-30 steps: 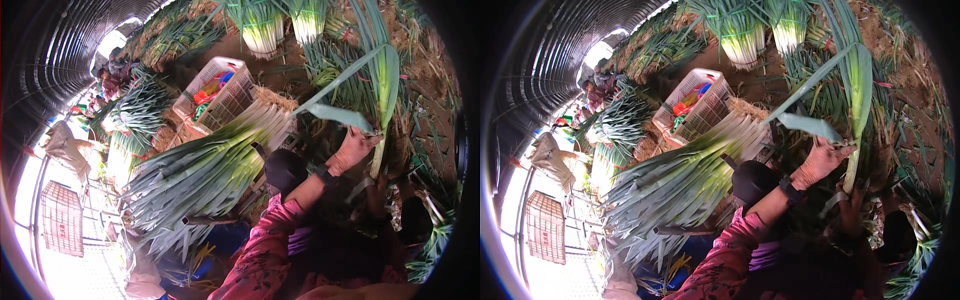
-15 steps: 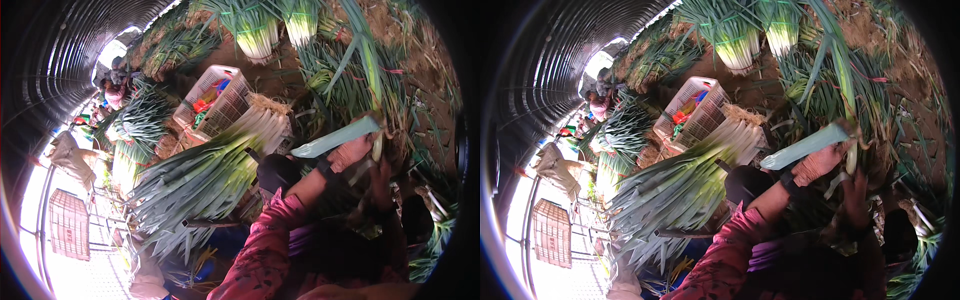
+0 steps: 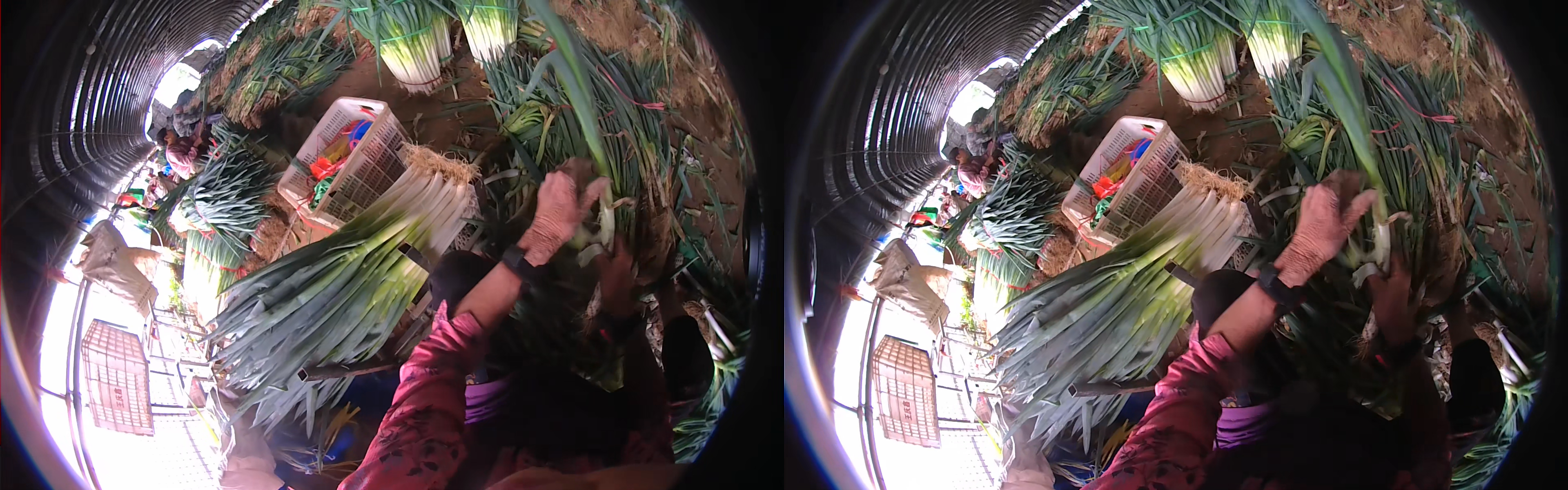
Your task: The person peels the outer layers from individual leeks by hand, places them into a bundle, and trims the roots of the bundle using a blade.
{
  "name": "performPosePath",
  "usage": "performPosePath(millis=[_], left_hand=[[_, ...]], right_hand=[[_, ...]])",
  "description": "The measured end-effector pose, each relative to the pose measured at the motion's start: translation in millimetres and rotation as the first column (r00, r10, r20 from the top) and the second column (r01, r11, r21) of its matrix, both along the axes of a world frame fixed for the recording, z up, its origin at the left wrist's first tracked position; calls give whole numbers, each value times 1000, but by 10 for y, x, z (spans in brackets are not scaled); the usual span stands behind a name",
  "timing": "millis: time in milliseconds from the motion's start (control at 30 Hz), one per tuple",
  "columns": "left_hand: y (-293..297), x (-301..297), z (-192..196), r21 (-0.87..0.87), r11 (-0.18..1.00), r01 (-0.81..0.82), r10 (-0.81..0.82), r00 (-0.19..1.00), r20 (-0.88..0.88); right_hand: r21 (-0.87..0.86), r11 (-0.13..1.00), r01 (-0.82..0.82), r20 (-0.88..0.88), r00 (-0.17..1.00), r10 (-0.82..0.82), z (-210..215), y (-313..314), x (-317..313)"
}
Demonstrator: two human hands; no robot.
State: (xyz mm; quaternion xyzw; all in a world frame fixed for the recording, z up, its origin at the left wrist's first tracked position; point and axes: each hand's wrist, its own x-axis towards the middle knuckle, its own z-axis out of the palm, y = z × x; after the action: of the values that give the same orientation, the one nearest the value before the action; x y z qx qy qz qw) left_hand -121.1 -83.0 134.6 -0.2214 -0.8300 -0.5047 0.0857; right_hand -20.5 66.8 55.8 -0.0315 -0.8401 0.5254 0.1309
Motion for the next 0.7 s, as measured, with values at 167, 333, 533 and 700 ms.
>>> performPosePath(millis=[167,333,533,700], left_hand=[[154,-4,-319,305,939,-162,203,973,-107],[-106,-161,-440,689,722,-59,-147,960,236],[-1,-55,-423,722,692,13,-409,831,377],[77,35,-206,365,915,172,-120,980,-161]], right_hand=[[52,999,7,-222,975,5,-163,-294,-192],[-583,808,-90,176,956,233,-163,-303,-33],[-612,786,-89,237,928,289,102,-116,198],[-175,981,-81,78,992,96,178,-221,152]])
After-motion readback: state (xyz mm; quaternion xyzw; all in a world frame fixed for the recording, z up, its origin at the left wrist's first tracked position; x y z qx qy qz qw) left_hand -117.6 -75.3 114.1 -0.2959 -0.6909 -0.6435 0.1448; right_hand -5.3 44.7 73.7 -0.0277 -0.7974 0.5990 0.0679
